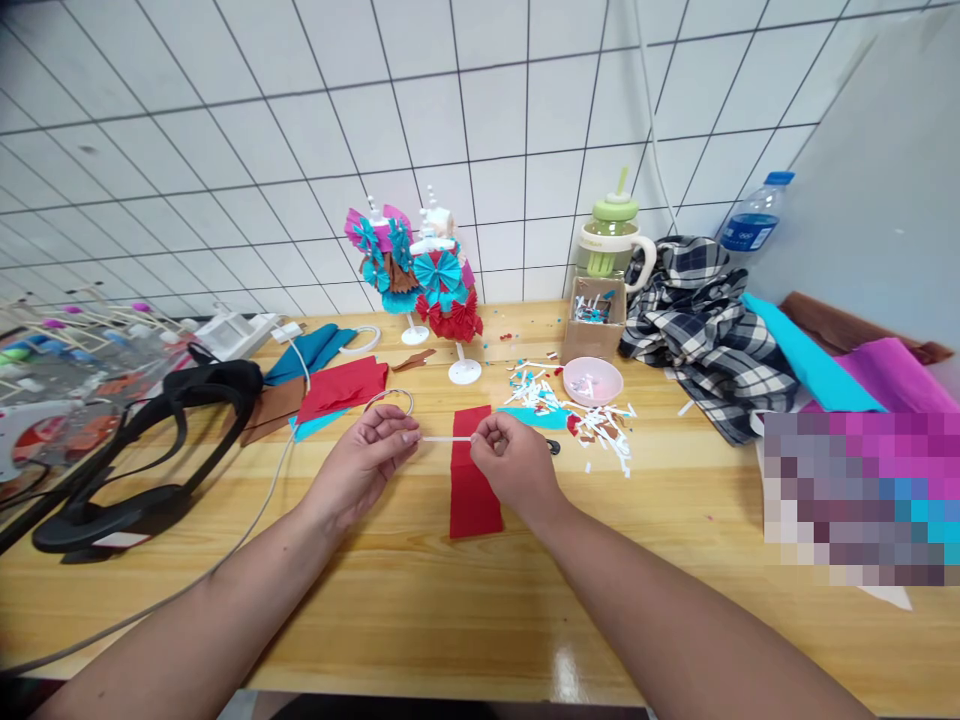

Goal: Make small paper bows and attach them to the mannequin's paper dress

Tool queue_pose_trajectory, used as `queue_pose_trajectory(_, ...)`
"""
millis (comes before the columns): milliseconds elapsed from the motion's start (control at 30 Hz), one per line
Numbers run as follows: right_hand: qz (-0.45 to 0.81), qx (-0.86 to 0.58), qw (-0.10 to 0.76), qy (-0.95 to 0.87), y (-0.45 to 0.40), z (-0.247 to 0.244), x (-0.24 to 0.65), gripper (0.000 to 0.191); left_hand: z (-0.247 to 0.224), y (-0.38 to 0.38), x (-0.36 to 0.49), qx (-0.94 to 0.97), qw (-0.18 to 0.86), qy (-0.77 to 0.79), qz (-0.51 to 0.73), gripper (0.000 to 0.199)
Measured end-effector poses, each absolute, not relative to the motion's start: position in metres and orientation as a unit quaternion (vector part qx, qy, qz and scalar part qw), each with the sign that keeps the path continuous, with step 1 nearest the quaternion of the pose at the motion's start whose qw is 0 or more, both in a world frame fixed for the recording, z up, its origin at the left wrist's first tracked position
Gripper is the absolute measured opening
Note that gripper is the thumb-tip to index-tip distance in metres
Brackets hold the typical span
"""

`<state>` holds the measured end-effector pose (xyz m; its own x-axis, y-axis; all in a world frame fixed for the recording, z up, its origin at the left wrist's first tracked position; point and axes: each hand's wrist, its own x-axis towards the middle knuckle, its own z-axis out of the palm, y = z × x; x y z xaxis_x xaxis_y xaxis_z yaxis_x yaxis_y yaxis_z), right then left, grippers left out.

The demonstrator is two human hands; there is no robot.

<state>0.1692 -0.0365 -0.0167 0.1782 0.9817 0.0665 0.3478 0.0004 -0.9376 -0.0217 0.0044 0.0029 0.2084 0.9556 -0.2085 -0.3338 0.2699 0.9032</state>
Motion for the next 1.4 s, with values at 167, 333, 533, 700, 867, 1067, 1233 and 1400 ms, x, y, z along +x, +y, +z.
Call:
queue_pose_trajectory(167,0.370,-0.595,0.451,-0.552,-0.042,-0.016,0.161,0.008,0.001,0.005,-0.020,0.301,0.708,0.371,0.520,0.034)
queue_pose_trajectory(333,0.416,-0.562,0.441,-0.562,-0.048,-0.016,0.152,0.008,0.000,0.010,-0.019,0.198,0.740,0.345,0.542,0.027)
queue_pose_trajectory(533,0.428,-0.569,0.423,-0.561,-0.048,-0.015,0.152,0.008,0.000,0.020,-0.027,0.174,0.716,0.335,0.588,0.021)
queue_pose_trajectory(700,0.411,-0.562,0.421,-0.581,-0.050,-0.013,0.156,0.006,0.002,0.016,-0.031,0.422,0.630,0.380,0.530,0.023)
queue_pose_trajectory(867,0.390,-0.525,0.445,-0.612,-0.055,-0.012,0.154,0.006,0.003,0.004,-0.026,0.486,0.655,0.442,0.374,0.038)
queue_pose_trajectory(1067,0.387,-0.528,0.445,-0.612,-0.057,-0.017,0.147,0.007,0.000,-0.010,-0.013,0.384,0.782,0.357,0.337,0.027)
queue_pose_trajectory(1233,0.362,-0.528,0.410,-0.649,-0.058,-0.014,0.150,0.006,0.003,-0.010,-0.014,0.436,0.722,0.389,0.371,0.017)
queue_pose_trajectory(1400,0.325,-0.543,0.451,-0.630,-0.053,-0.010,0.158,0.023,0.012,-0.012,-0.017,0.632,0.555,0.447,0.303,0.017)
